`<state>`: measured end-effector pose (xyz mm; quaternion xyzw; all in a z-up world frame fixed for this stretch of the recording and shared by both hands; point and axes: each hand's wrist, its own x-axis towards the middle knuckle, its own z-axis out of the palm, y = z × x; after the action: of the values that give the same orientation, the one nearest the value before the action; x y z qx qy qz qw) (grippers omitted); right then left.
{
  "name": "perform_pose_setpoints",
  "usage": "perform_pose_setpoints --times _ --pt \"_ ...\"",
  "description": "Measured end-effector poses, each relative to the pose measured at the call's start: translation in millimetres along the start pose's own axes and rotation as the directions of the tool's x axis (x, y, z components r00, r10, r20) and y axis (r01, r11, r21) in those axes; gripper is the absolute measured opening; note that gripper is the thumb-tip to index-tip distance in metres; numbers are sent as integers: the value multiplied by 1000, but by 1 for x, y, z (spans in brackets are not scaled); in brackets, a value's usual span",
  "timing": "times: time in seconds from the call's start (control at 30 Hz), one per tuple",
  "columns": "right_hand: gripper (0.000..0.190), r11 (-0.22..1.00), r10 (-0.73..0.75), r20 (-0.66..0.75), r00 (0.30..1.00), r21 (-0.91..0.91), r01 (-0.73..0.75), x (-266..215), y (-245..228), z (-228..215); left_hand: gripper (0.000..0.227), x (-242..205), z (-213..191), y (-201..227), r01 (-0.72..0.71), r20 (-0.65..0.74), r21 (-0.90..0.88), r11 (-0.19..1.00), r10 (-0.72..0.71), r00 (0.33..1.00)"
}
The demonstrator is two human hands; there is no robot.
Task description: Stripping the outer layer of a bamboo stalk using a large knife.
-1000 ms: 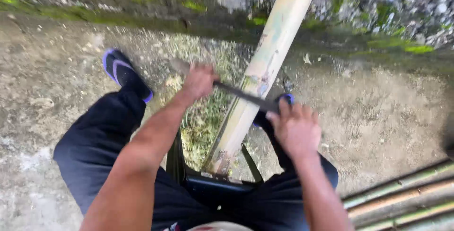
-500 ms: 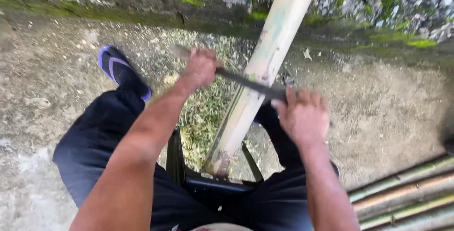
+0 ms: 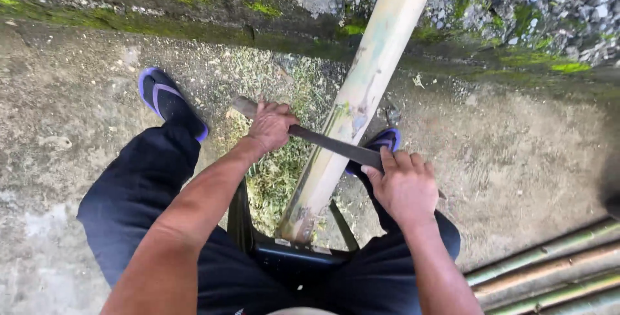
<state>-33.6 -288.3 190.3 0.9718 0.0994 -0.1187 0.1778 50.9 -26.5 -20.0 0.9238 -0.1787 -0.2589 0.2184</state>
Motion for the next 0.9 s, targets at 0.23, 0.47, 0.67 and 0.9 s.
perform_pose_setpoints --times 0.23,0.47,0.67,0.9 --pt "54 1000 24 -109 994 14 -23 46 24 -23 38 46 -41 8 -71 -269 46 996 80 960" --pt "55 994 4 -194 981 110 18 15 16 2 23 18 -18 1 -79 -186 36 996 84 979" --pt "54 987 9 -207 978 158 24 33 27 -10 30 10 -43 18 25 -113 118 993 -12 994" --pt "62 983 29 -176 984 183 3 36 40 23 18 -4 -77 34 16 9 151 988 -18 1000"
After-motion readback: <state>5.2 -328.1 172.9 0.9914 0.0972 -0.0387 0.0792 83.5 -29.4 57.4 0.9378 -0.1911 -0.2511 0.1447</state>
